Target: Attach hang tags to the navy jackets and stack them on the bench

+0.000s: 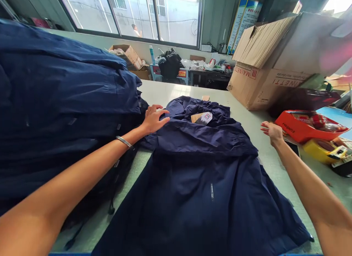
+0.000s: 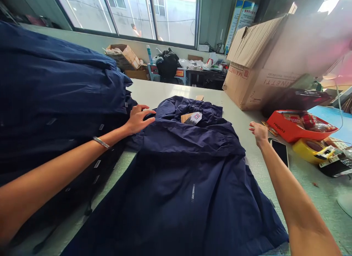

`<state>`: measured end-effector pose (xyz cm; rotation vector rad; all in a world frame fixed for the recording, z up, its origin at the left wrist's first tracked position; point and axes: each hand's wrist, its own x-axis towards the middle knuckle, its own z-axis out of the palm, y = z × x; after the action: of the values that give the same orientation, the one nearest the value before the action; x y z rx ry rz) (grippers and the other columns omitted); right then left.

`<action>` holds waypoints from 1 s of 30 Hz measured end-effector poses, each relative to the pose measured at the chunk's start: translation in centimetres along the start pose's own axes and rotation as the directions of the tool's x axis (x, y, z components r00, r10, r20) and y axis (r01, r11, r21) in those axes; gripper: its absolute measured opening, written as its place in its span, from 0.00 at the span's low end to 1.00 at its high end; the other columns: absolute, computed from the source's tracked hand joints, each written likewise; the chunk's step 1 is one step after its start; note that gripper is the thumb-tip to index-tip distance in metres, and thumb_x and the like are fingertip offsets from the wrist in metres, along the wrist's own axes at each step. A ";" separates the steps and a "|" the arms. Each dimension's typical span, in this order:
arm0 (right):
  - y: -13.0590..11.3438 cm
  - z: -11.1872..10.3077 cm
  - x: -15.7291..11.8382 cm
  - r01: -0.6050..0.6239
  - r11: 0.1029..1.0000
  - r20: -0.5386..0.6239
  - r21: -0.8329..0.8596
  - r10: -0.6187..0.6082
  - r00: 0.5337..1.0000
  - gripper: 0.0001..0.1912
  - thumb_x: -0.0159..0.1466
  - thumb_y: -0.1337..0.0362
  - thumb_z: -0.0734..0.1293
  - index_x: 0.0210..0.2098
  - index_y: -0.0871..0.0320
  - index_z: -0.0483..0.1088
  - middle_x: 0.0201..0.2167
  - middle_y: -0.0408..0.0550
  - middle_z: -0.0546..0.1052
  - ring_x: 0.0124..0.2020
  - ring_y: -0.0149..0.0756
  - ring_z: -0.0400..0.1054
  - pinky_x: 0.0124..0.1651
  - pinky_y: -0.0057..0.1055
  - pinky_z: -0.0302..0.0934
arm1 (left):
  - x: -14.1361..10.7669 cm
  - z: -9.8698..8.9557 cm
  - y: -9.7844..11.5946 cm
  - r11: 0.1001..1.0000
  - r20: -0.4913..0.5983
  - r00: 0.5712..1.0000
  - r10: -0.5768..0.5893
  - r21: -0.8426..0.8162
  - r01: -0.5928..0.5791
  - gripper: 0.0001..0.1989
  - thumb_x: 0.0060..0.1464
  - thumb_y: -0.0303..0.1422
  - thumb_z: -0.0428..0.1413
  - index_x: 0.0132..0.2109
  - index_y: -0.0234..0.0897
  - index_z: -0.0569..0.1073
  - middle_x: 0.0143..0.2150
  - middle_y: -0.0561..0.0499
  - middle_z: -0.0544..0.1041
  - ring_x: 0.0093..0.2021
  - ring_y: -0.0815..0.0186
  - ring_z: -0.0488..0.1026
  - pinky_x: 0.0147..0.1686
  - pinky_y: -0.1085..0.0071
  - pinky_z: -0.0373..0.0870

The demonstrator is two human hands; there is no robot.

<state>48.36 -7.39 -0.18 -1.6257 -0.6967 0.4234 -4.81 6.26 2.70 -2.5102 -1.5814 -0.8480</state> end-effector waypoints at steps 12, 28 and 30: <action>0.0 10.8 -1.5 0.678 0.266 0.685 -0.685 -0.079 0.724 0.57 0.49 0.48 0.76 0.71 0.50 0.50 0.73 0.56 0.49 0.72 0.57 0.44 0.70 0.59 0.40 | 1.1 4.2 1.2 0.973 0.327 0.945 -0.013 0.220 -0.063 0.35 0.45 0.42 0.63 0.62 0.44 0.69 0.70 0.44 0.57 0.70 0.46 0.51 0.67 0.51 0.51; -1.0 15.9 -0.9 0.729 0.066 0.732 -0.681 0.074 0.677 0.31 0.49 0.53 0.76 0.51 0.55 0.74 0.50 0.59 0.77 0.60 0.60 0.64 0.64 0.60 0.48 | 4.3 5.4 1.6 0.927 0.485 0.855 -0.184 0.374 -0.013 0.58 0.34 0.48 0.69 0.69 0.29 0.55 0.59 0.31 0.71 0.65 0.41 0.59 0.65 0.51 0.50; -1.6 15.5 -2.0 0.726 0.005 0.723 -0.687 0.108 0.683 0.24 0.49 0.57 0.76 0.45 0.58 0.76 0.46 0.60 0.78 0.56 0.59 0.67 0.62 0.58 0.51 | 3.7 5.3 2.0 0.922 0.466 0.867 -0.176 0.386 -0.021 0.51 0.36 0.47 0.68 0.65 0.29 0.61 0.56 0.33 0.73 0.64 0.41 0.60 0.65 0.51 0.51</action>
<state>36.82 3.13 -1.60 -2.4761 -2.3251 -0.0368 0.31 10.10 0.41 -2.4894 -1.7705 0.1361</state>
